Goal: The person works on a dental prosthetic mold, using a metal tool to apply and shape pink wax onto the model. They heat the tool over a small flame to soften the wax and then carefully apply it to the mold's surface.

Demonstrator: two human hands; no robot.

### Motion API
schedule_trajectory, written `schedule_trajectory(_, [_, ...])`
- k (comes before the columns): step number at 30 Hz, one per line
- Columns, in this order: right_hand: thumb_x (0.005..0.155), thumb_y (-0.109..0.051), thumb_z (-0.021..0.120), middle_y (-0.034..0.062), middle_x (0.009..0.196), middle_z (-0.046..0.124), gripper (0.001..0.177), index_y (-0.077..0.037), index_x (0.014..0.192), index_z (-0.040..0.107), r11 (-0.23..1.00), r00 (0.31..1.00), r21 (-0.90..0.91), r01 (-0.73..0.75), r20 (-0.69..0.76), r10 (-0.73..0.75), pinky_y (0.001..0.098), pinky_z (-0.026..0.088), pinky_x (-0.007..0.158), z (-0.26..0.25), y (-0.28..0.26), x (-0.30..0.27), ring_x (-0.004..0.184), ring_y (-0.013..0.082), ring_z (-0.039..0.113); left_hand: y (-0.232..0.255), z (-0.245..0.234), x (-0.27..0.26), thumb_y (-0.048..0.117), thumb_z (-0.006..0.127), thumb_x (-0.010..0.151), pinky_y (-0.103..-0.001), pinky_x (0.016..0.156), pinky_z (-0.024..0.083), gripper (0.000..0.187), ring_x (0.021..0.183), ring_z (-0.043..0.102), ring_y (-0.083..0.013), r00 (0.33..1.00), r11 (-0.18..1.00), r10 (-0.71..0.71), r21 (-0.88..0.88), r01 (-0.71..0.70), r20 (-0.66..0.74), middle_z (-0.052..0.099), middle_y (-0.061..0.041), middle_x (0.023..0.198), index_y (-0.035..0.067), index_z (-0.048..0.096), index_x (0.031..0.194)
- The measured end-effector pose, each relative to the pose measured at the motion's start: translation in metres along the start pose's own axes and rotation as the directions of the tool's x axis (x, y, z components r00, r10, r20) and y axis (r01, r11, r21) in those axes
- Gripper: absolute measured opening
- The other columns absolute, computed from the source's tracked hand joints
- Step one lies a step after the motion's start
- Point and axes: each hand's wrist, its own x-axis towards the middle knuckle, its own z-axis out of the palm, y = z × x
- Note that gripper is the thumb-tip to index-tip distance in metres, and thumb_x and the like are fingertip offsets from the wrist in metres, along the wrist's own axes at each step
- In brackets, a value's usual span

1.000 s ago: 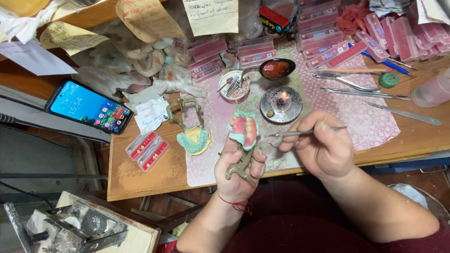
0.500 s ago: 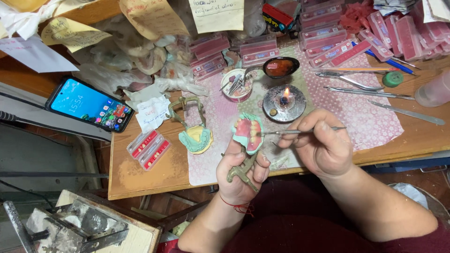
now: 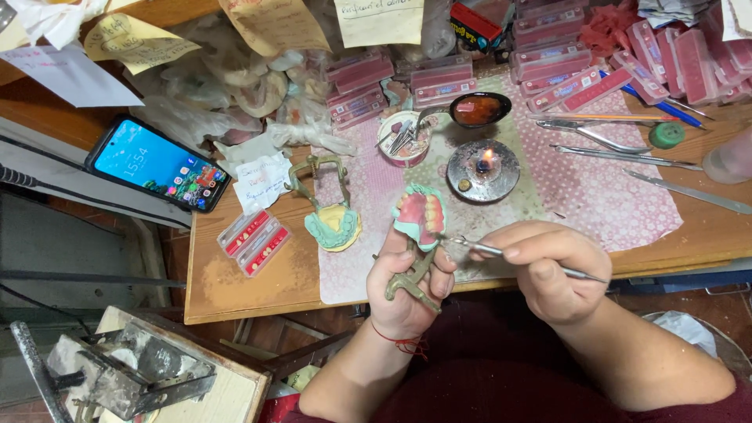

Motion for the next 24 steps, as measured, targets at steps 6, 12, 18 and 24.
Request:
schedule_trajectory(6, [0.096,-0.024,0.057,0.0289,0.076,0.071,0.032,0.003,0.081,0.066,1.000,1.000,-0.025,0.007,-0.002,-0.007,0.0422,0.065,0.062,0.000,-0.001,-0.002,0.066,0.0339,0.076,-0.001,0.005,0.003,0.014,0.051,0.084,-0.036,0.040,0.043,0.064,0.043,0.056,-0.0305,1.000,1.000,0.004,0.010,-0.004,0.005,0.067,-0.036,0.079,0.003,0.037,0.145])
schedule_trajectory(12, [0.101,-0.021,0.054,0.0315,0.079,0.070,0.030,0.005,0.086,0.062,0.986,0.995,0.148,-0.079,-0.056,0.088,0.0404,0.066,0.062,-0.002,-0.001,-0.001,0.067,0.0341,0.077,0.000,0.004,-0.001,0.014,0.050,0.084,-0.037,0.040,0.043,0.060,0.041,0.055,-0.0305,1.000,1.000,-0.005,0.009,0.005,0.017,0.065,-0.037,0.077,0.003,0.038,0.142])
schedule_trajectory(18, [0.104,-0.019,0.050,0.0372,0.082,0.069,0.030,0.007,0.093,0.059,0.927,0.980,0.348,-0.143,-0.083,0.182,0.0436,0.067,0.066,-0.006,0.019,-0.008,0.070,0.0399,0.078,-0.001,0.009,-0.004,0.013,0.050,0.084,-0.039,0.040,0.044,0.057,0.041,0.055,-0.0322,0.999,0.999,-0.026,-0.037,0.028,0.038,0.065,-0.038,0.077,0.004,0.038,0.139])
schedule_trajectory(24, [0.104,-0.017,0.052,0.0392,0.081,0.068,0.029,0.009,0.092,0.058,0.869,0.969,0.459,-0.188,-0.058,0.240,0.0439,0.067,0.065,-0.003,0.014,-0.004,0.069,0.0418,0.078,0.000,0.005,-0.004,0.013,0.049,0.084,-0.039,0.040,0.044,0.057,0.042,0.056,-0.0332,0.998,0.998,-0.034,-0.051,0.036,0.050,0.065,-0.038,0.078,0.005,0.039,0.139])
